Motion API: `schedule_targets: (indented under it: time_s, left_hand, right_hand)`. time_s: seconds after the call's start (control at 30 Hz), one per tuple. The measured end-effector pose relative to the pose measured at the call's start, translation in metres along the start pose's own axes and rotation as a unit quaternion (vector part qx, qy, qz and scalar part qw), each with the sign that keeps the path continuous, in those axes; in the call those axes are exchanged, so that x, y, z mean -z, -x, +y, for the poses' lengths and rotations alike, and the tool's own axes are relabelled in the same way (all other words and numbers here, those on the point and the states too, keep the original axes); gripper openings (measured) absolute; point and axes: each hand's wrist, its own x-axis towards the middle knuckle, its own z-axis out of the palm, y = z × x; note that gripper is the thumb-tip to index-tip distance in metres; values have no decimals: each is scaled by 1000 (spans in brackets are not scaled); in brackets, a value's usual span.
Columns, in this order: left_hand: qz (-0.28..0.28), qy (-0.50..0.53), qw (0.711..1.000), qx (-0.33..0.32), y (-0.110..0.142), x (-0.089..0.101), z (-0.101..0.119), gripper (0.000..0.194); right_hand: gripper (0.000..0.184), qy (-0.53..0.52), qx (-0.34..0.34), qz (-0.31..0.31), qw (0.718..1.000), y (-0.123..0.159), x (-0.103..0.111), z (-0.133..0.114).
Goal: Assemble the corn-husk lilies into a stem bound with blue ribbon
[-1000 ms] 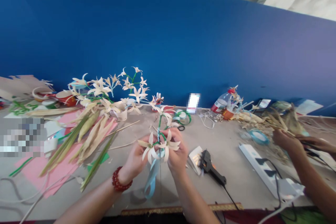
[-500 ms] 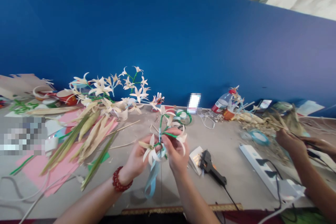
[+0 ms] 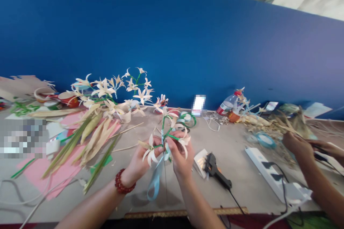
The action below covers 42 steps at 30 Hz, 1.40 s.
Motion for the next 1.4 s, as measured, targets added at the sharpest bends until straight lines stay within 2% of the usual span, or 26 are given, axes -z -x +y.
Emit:
schedule_targets:
  time_s: [0.23,0.5,0.83,1.07,1.23,1.4]
  left_hand:
    - [2,26,999,25,1,0,0,22]
    - [23,71,995,65,1,-2,0,20]
    - [13,112,991,76,3,1,-13,14]
    - [17,86,994,67,1,-1,-3,17]
    - [30,73,995,62,1,-3,2,22]
    - [36,60,996,60,0,-4,7,24]
  right_hand:
    - [22,-108,-110,-37,987,-6,-2,-1]
    - [24,-160,-144,-28,976,-9,-4,-2]
    - [20,-105,-55,-36,992,-10,3,0]
    - [20,-25,-44,-78,996,-11,10,1]
    - [17,-1,-2,-50,999,-13,5,-8]
    - [16,9,-21,-25,999,-13,0,-17]
